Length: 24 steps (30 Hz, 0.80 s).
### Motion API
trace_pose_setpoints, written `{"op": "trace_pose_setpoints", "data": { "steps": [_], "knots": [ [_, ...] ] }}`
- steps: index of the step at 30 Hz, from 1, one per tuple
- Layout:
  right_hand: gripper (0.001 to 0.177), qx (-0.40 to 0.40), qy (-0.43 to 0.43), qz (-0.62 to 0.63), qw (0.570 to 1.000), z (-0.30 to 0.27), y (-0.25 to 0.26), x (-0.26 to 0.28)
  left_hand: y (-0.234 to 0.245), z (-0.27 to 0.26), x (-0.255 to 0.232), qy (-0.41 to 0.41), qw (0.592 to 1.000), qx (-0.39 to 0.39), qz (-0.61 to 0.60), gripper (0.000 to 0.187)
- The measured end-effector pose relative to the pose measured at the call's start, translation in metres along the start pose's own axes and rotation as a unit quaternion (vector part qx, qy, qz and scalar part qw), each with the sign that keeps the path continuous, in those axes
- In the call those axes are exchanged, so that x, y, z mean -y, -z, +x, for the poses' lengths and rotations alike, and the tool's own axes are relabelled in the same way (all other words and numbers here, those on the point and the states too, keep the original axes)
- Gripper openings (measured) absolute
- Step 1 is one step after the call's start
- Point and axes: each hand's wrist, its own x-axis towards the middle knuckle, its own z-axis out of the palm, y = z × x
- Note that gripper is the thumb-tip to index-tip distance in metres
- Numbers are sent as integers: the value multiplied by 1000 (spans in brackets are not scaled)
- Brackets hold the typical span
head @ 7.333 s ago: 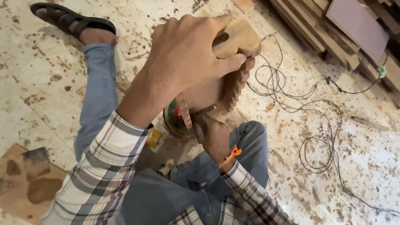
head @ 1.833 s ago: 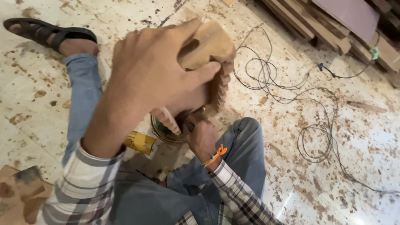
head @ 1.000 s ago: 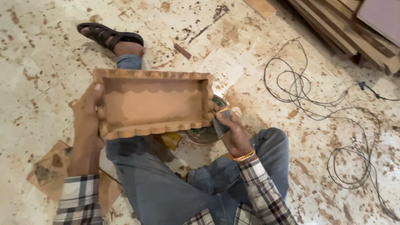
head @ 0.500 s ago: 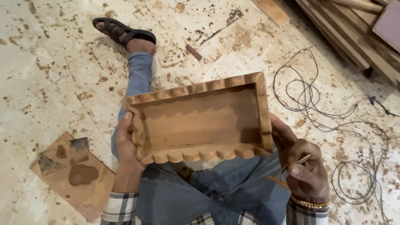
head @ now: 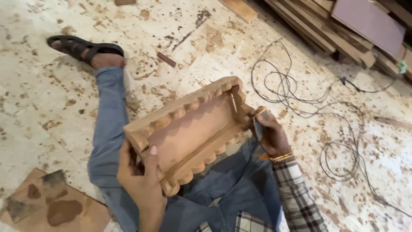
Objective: The person sands the interior and edges of a carved wooden box by hand using a piece of sandpaper.
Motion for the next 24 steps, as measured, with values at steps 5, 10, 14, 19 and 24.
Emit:
{"op": "trace_pose_setpoints", "data": {
  "steps": [5,10,14,19,24],
  "knots": [
    [18,1,-29,38,999,1,12,-1,-10,-3,-20,24,1000,-4,13,51],
    [17,52,-53,22,997,7,18,6,-8,-1,-16,57,998,-1,2,44],
    [18,52,-27,-2,998,2,2,16,0,4,-5,35,997,53,-36,50],
    [17,43,-13,7,999,8,-27,42,23,25,-5,-23,979,200,-20,76],
    [17,167,17,14,986,36,-18,42,45,57,-14,-308,864,314,244,81]
  ]
}}
